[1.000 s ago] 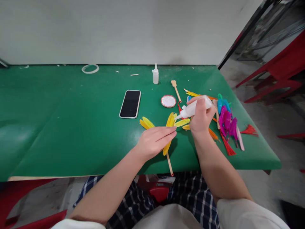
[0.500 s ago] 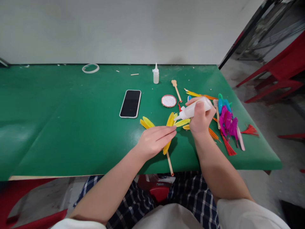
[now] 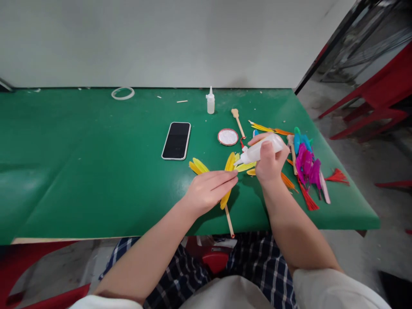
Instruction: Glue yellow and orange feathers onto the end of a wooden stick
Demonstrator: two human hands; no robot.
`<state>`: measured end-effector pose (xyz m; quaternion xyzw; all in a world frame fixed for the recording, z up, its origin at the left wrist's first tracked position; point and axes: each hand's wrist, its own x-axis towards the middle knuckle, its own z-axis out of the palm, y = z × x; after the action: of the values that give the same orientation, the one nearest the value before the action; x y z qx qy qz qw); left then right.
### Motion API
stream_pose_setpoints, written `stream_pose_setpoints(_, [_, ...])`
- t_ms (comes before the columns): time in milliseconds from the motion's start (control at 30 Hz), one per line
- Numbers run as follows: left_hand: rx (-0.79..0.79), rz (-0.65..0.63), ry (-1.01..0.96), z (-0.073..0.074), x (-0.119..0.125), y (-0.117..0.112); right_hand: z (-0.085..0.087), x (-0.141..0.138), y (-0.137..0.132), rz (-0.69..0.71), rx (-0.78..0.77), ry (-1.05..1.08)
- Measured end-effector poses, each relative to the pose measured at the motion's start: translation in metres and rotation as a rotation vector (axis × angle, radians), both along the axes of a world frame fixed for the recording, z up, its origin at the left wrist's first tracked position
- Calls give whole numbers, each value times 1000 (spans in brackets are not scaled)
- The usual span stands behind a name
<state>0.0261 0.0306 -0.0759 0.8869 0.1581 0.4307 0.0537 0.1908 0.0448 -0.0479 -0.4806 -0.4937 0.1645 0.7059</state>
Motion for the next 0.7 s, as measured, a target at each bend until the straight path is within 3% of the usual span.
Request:
stream_pose_setpoints(200, [8, 6, -41, -1, -1, -2, 2, 8, 7, -61, 6, 173])
stream_pose_setpoints(367, [43, 30, -118, -2, -3, -4, -2, 13, 14, 79, -76, 409])
stream_pose_setpoints(533, [56, 54, -151, 2, -5, -5, -2, 11, 11, 168, -80, 391])
stream_pose_setpoints(700, [57, 52, -136, 3, -5, -5, -1, 6, 10, 138, -52, 307])
